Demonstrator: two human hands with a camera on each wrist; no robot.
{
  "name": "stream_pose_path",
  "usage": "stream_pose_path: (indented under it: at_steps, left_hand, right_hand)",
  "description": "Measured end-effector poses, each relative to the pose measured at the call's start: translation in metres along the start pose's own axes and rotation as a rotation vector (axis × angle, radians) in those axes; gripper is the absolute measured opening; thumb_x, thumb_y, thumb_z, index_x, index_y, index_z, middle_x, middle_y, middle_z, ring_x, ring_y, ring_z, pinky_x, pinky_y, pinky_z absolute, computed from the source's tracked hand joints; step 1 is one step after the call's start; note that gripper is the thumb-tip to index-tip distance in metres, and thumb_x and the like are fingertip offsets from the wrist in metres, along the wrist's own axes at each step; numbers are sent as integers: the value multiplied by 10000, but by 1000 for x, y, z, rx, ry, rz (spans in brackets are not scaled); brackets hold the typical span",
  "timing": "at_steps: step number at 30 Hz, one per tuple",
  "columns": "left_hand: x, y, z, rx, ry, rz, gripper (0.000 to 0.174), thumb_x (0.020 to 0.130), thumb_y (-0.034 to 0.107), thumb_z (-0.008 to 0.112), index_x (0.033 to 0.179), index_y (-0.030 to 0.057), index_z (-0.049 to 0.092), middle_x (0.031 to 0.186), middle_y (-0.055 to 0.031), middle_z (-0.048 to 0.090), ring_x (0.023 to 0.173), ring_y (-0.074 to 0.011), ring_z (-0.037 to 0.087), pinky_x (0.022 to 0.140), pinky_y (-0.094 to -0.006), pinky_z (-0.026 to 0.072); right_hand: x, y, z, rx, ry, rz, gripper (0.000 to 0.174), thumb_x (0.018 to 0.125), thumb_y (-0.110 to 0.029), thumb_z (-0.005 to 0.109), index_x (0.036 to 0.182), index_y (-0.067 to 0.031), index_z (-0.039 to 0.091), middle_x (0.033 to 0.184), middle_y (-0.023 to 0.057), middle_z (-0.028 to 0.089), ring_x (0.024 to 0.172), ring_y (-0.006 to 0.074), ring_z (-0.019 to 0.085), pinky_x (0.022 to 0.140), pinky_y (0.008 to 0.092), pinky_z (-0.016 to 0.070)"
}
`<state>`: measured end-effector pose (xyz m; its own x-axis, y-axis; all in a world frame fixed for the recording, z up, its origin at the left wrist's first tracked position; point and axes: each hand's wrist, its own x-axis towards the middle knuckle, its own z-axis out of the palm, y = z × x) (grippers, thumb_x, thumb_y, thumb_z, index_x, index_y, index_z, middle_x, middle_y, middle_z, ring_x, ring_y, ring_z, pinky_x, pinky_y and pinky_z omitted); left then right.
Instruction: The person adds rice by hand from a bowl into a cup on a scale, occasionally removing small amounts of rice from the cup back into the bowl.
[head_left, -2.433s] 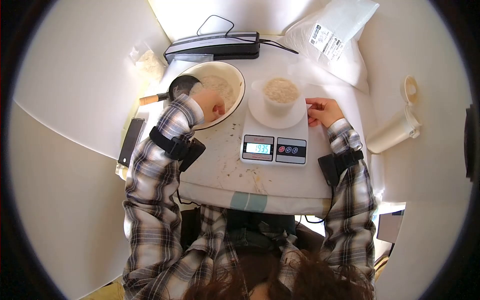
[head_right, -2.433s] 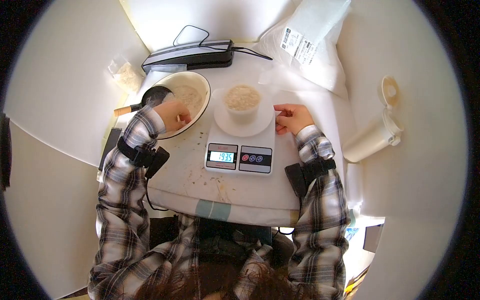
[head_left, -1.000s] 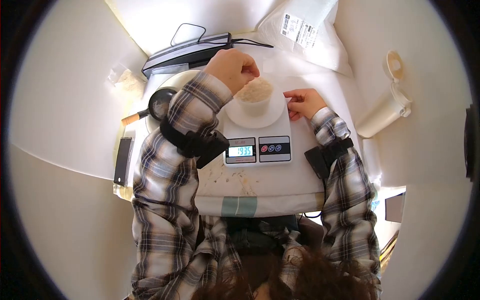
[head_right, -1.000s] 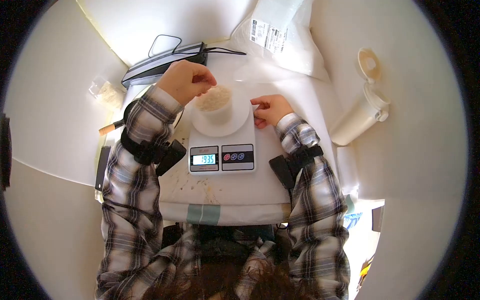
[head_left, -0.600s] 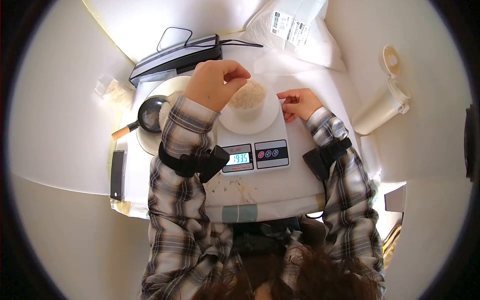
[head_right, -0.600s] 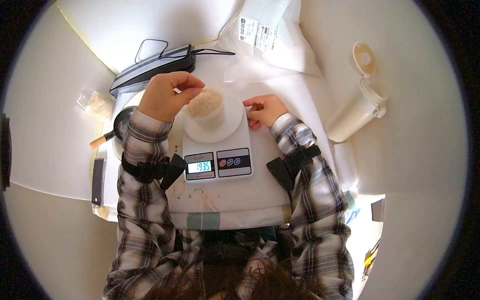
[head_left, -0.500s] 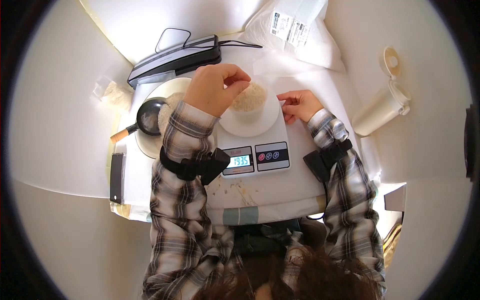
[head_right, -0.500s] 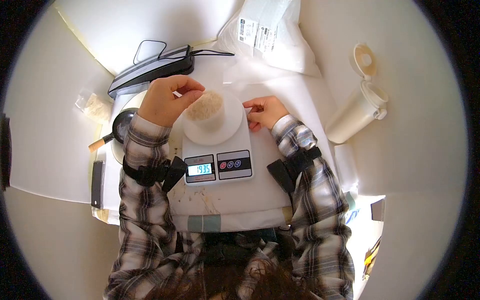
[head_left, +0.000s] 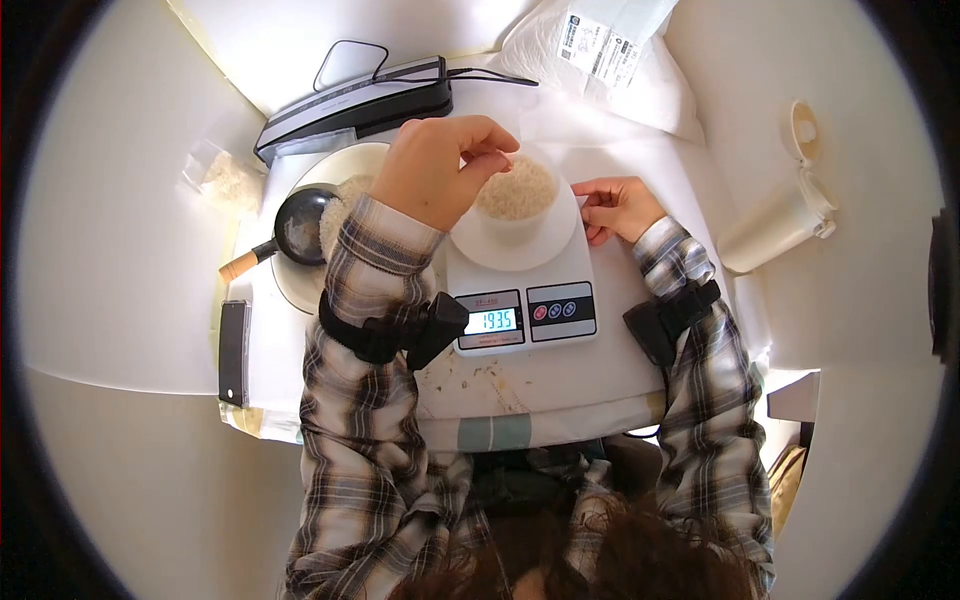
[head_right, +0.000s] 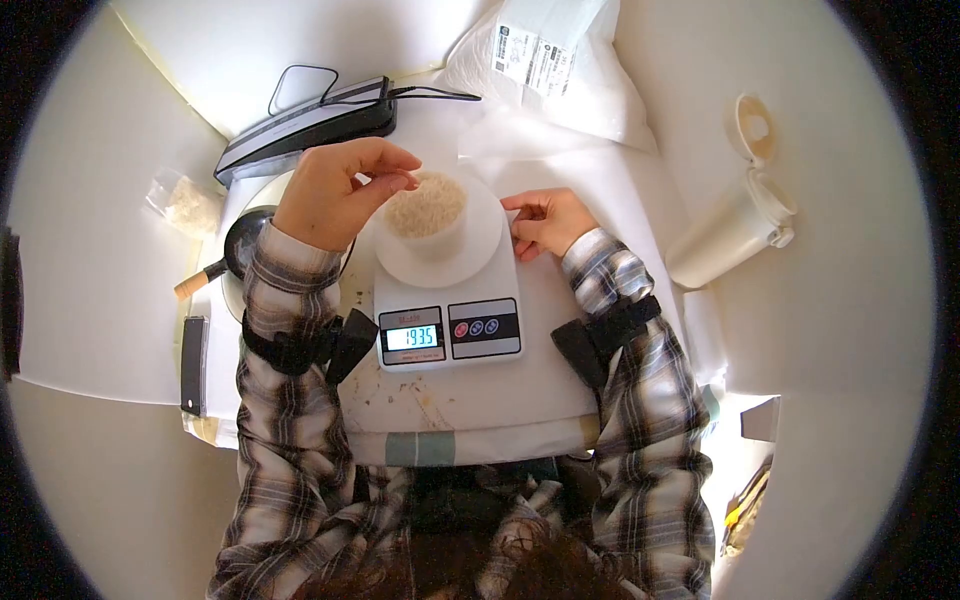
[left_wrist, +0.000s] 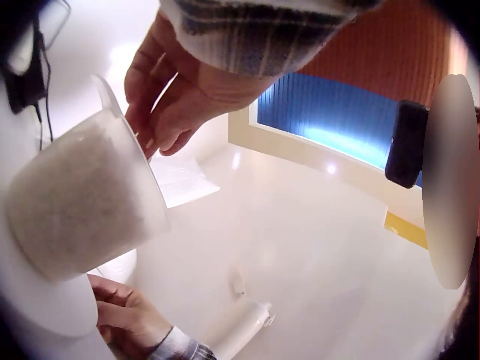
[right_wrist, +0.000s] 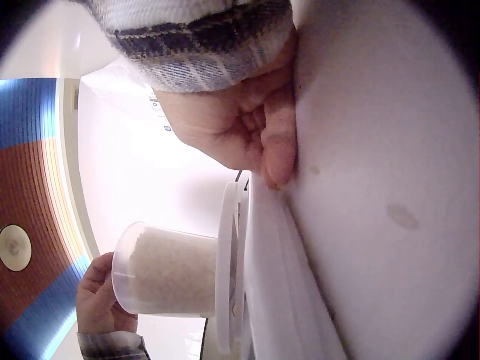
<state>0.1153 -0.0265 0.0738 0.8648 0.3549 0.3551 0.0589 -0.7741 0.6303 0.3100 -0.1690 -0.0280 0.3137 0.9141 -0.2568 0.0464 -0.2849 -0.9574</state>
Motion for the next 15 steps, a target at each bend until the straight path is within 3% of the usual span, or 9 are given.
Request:
stream_pose_path:
  at_steps: [15]
  left_hand:
    - [-1,1,1,-111,-52,-28,99,739,29,586,825,-20,597,724,-50,613,649,-74,553,620,-193,454]
  right_hand:
    - [0,-2,1,11,15,4,297,740,38,514,1034,16,541,694,61,556,568,129,565,518,245,507]
